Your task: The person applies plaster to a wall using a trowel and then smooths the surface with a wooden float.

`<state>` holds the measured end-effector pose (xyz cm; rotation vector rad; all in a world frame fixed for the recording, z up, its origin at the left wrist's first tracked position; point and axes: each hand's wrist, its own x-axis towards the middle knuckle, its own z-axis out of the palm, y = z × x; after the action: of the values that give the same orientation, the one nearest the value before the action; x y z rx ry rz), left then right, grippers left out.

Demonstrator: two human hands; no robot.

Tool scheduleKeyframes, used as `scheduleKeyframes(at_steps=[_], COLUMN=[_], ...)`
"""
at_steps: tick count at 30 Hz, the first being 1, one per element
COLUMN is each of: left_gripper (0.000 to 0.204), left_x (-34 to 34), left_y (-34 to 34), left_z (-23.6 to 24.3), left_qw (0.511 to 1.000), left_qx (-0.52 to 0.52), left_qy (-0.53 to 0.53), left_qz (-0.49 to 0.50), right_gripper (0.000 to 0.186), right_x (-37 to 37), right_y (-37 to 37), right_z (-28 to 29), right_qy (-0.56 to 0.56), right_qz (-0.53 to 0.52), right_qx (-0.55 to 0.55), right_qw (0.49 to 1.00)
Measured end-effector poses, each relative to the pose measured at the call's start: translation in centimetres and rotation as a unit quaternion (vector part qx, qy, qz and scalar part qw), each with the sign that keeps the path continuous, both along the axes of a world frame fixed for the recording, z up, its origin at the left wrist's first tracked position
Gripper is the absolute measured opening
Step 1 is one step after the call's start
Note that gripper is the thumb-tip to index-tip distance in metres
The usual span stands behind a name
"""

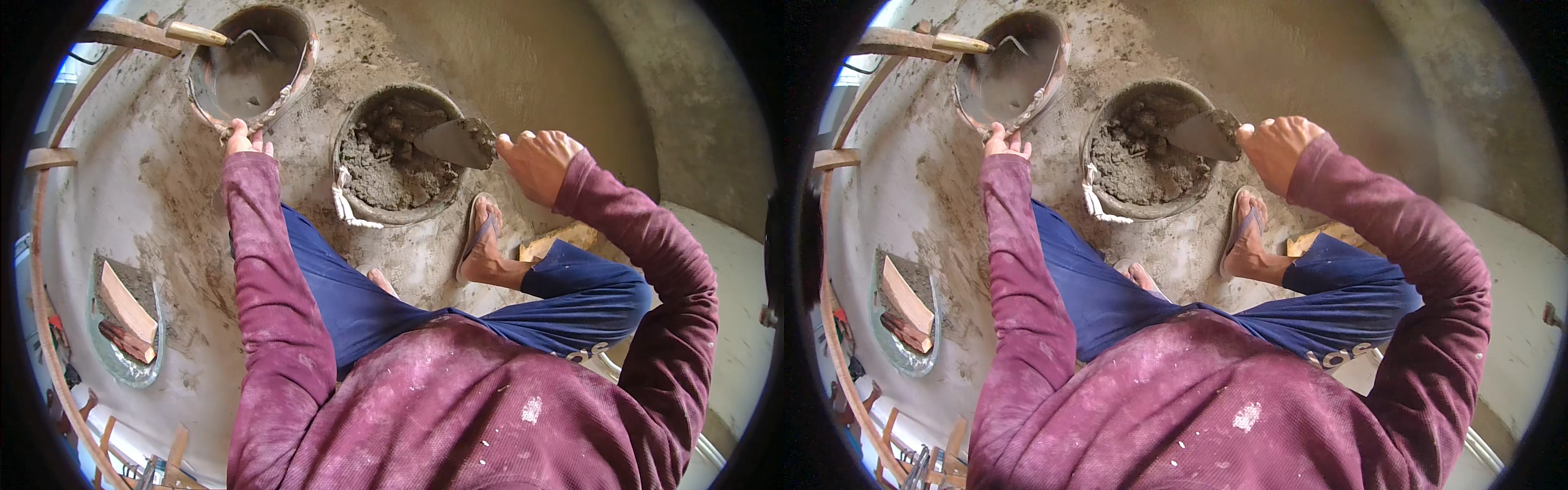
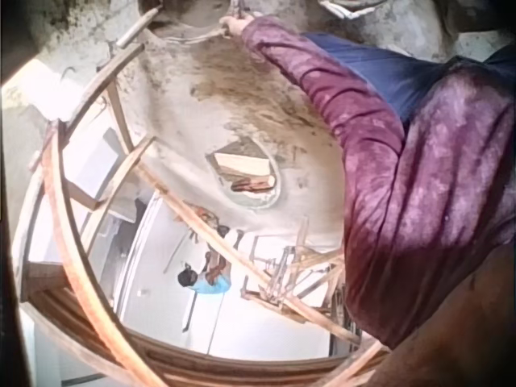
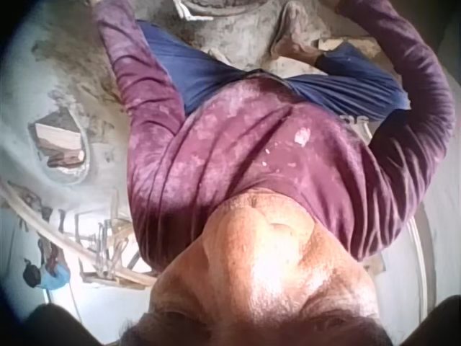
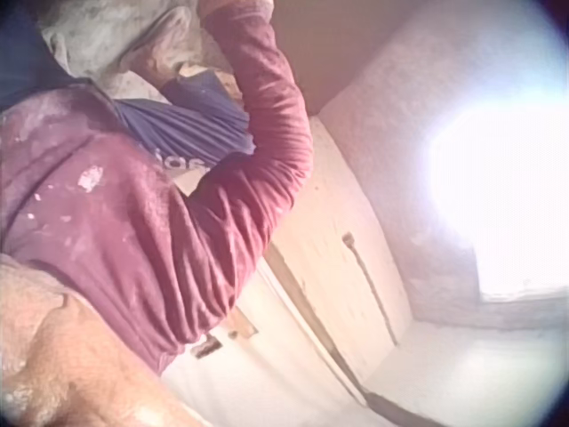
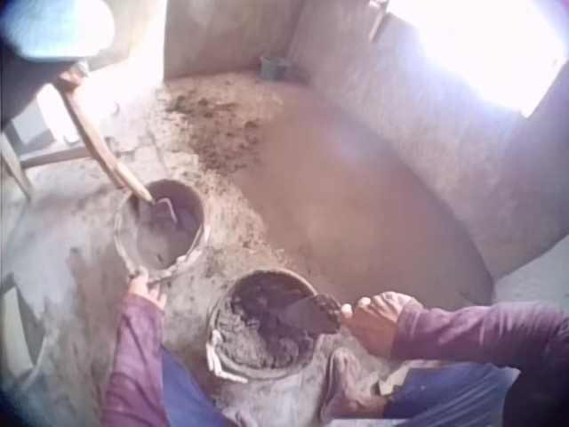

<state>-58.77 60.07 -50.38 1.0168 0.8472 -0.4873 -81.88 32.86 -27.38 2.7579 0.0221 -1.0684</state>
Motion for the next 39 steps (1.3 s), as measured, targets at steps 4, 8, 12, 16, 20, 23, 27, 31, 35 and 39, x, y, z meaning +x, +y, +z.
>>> scheduleKeyframes(at_steps=[4, 8, 12, 16, 20, 23, 27, 31, 35, 39], left_gripper=[0.046, 0.044, 0.045, 0.047, 0.044, 0.054, 0.053, 0.050, 0.051, 0.022], left_x=[0.0, 0.2, 0.2, 0.1, 0.2, -0.3, -0.1, 0.0, 0.6, 1.1], left_y=[0.1, 0.6, 0.3, 0.7, 0.7, 0.0, 0.1, -0.3, 0.7, 1.3], left_z=[0.0, 0.0, -0.2, -0.4, -0.5, 0.4, 0.4, 0.1, -1.2, -3.1], left_qw=[1.000, 1.000, 0.999, 1.000, 1.000, 1.000, 1.000, 1.000, 1.000, 0.998], left_qx=[-0.012, -0.027, -0.032, -0.025, -0.014, 0.007, -0.004, 0.009, 0.002, 0.001], left_qy=[0.003, -0.007, -0.006, -0.017, -0.019, -0.020, -0.015, -0.009, -0.022, 0.012], left_qz=[0.020, -0.001, 0.009, 0.007, 0.011, 0.000, 0.010, 0.017, 0.008, 0.066], right_gripper=[0.016, 0.015, 0.014, 0.016, 0.020, 0.021, 0.022, 0.022, 0.025, 0.033], right_x=[0.6, -2.1, -3.4, -3.9, -4.4, -5.7, -6.8, -6.4, -6.7, -7.5], right_y=[-0.1, -4.0, -3.4, -0.3, 0.0, -1.6, -2.1, -2.4, -2.4, -5.4], right_z=[0.5, -4.4, -7.0, -5.2, -4.9, -6.2, -6.9, -8.5, -7.8, -7.0], right_qy=[0.113, 0.100, 0.039, 0.027, 0.022, -0.006, -0.053, -0.008, -0.019, -0.051], right_qz=[0.069, 0.426, 0.159, -0.040, -0.140, -0.170, -0.206, -0.186, -0.207, -0.204], right_qx=[0.063, 0.186, 0.280, 0.232, 0.222, 0.275, 0.322, 0.323, 0.333, 0.362], right_qw=[0.989, 0.880, 0.946, 0.972, 0.965, 0.946, 0.923, 0.928, 0.920, 0.908])
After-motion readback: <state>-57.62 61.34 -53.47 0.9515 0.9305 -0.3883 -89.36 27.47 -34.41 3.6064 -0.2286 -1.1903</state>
